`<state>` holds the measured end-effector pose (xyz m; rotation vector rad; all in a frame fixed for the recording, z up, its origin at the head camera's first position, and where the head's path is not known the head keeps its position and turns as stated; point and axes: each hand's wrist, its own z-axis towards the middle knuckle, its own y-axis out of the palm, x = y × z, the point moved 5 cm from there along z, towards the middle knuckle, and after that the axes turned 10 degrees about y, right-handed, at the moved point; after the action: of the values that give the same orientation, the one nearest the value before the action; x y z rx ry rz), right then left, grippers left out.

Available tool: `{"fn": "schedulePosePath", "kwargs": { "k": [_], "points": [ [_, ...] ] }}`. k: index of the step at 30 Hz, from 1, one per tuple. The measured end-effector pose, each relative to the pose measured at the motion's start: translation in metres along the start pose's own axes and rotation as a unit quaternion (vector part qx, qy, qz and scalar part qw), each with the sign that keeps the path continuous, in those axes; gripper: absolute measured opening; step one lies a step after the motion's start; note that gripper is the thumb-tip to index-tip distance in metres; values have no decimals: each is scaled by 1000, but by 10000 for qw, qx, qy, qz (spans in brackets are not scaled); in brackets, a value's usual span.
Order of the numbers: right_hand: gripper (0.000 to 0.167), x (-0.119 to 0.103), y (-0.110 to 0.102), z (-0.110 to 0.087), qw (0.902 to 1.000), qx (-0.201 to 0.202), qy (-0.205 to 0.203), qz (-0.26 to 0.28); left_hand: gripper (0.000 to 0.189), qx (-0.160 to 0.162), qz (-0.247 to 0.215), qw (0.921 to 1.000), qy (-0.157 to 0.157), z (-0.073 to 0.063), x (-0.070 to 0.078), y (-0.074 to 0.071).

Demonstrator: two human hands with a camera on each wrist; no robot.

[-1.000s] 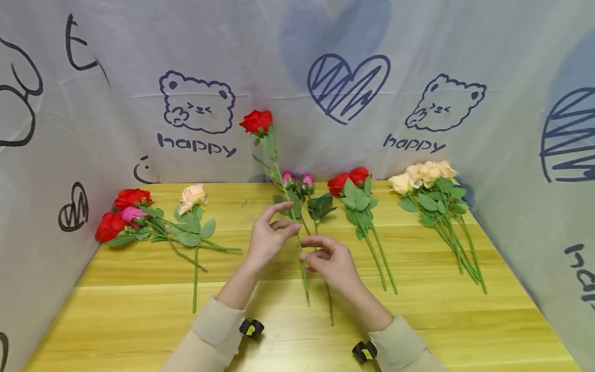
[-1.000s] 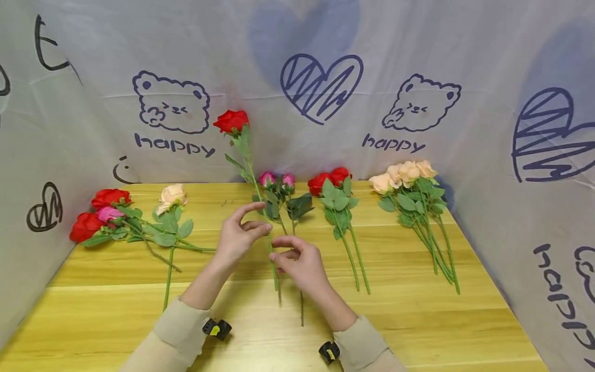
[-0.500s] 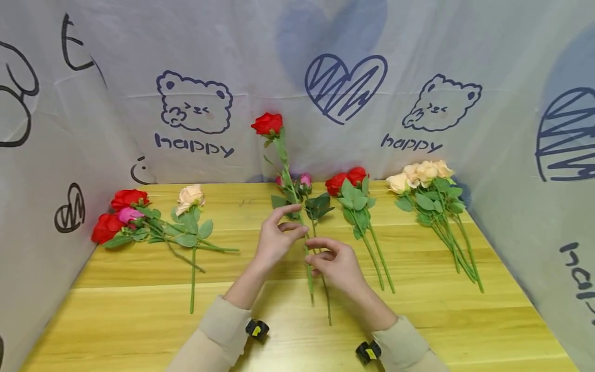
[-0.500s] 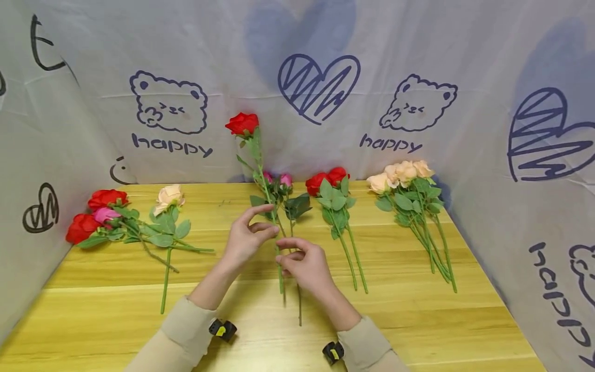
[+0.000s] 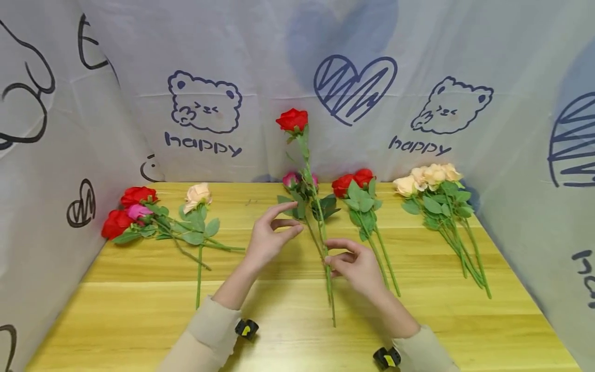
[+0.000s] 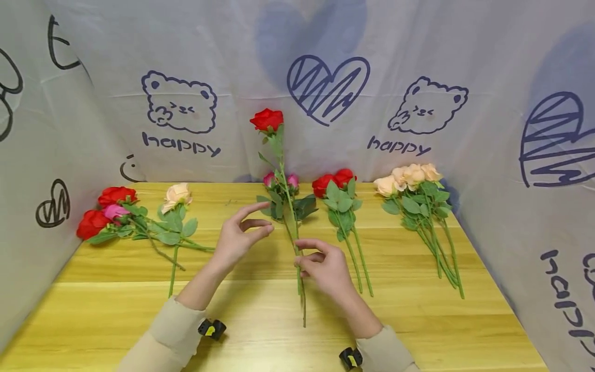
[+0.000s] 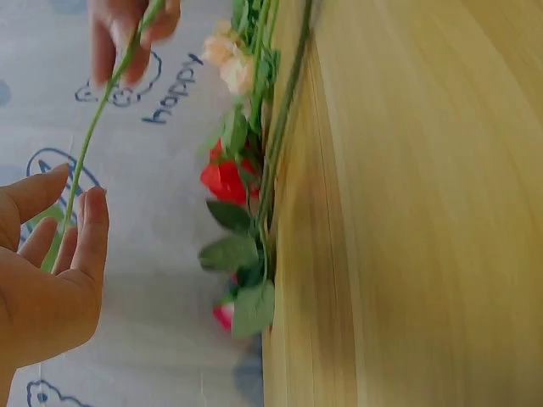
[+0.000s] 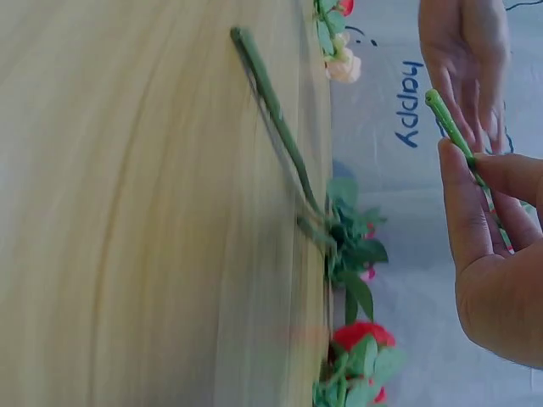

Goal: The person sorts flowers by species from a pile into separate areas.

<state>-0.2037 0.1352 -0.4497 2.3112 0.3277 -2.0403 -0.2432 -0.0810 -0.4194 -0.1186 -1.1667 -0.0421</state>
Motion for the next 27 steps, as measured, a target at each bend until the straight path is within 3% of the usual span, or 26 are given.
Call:
{"fn": "schedulePosePath", "kwargs": {
  "k": [4,9,19,27],
  "points": [
    [36,0,-18,-9,9998,140,-3,-124,55,114,240,9996,-91,-4,-3,-27],
    [38,4,-45,-17,9985,363,223,-330,53,340,747,9960,-353,-14,-7,-71],
    [42,20,-96,-30,9912,476,687,-1027,54,668,1747,9784,-876,-34,-18,-170],
    [44,38,-115,-35,9833,414,1177,-1327,57,689,2246,9641,-1235,-35,-37,-228]
  ]
}}
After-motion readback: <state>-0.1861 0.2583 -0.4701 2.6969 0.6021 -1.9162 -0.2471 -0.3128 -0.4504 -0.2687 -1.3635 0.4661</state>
